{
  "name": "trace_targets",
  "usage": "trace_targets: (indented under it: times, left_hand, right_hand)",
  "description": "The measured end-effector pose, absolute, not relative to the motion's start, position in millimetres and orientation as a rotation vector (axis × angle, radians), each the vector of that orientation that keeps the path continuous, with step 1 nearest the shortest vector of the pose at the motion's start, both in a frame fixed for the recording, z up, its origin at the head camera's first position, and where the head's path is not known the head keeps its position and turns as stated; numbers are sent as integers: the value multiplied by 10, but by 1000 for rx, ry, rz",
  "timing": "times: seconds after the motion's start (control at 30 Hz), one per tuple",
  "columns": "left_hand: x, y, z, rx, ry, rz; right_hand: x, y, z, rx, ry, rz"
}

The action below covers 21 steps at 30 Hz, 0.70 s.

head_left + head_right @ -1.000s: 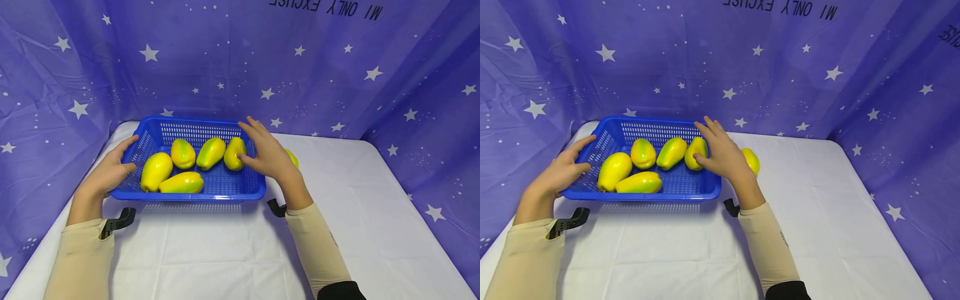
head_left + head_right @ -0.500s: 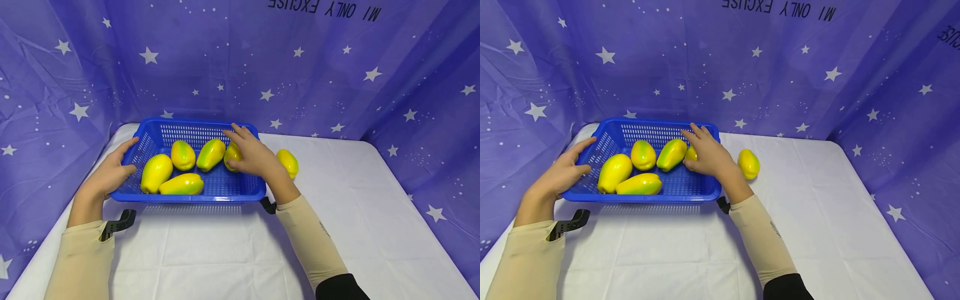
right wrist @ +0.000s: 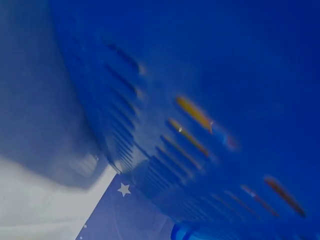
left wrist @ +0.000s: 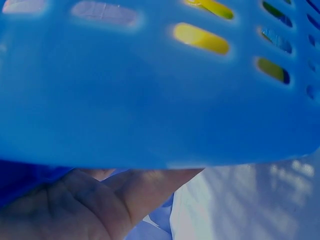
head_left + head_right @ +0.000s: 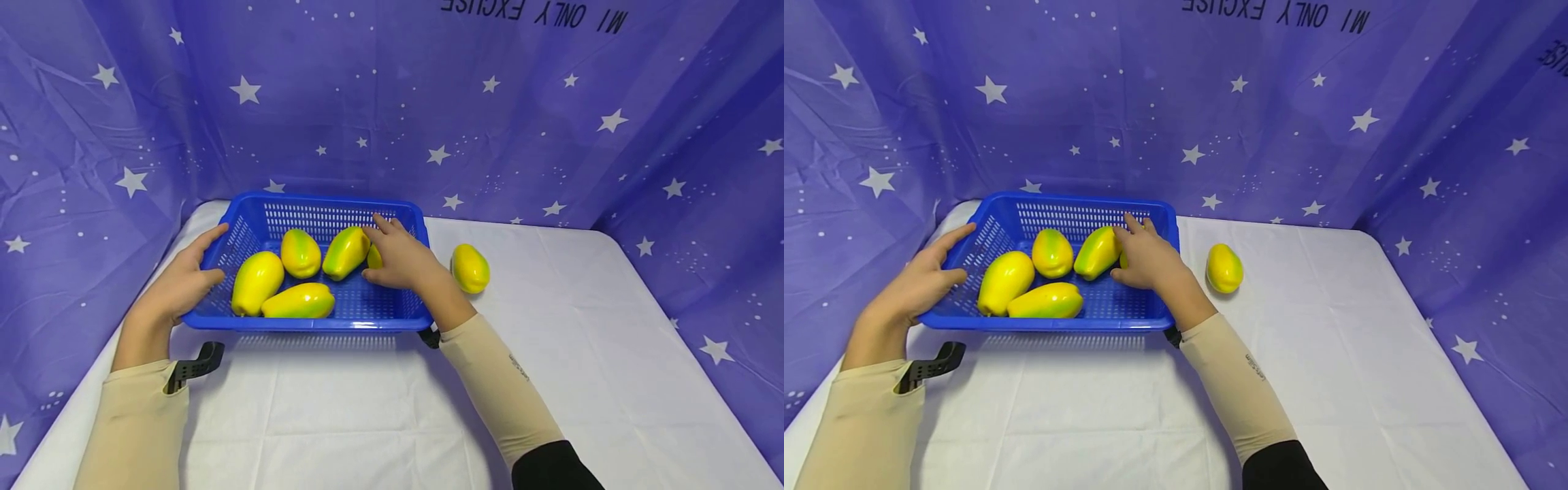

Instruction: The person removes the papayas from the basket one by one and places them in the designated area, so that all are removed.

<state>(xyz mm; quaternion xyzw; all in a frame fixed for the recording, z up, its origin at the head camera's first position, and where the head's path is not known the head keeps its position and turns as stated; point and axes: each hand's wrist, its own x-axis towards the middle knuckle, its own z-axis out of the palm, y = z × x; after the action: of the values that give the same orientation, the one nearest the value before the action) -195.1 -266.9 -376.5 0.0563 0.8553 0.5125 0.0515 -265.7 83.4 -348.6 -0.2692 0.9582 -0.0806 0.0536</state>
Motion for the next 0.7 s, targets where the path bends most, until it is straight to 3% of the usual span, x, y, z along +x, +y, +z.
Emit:
trace_targets:
  times: [0.7]
  left_hand:
    - [-1962, -2667, -3777, 171, 2606, 1549]
  right_hand:
    - [-2700, 721, -3546, -703, 2823, -134]
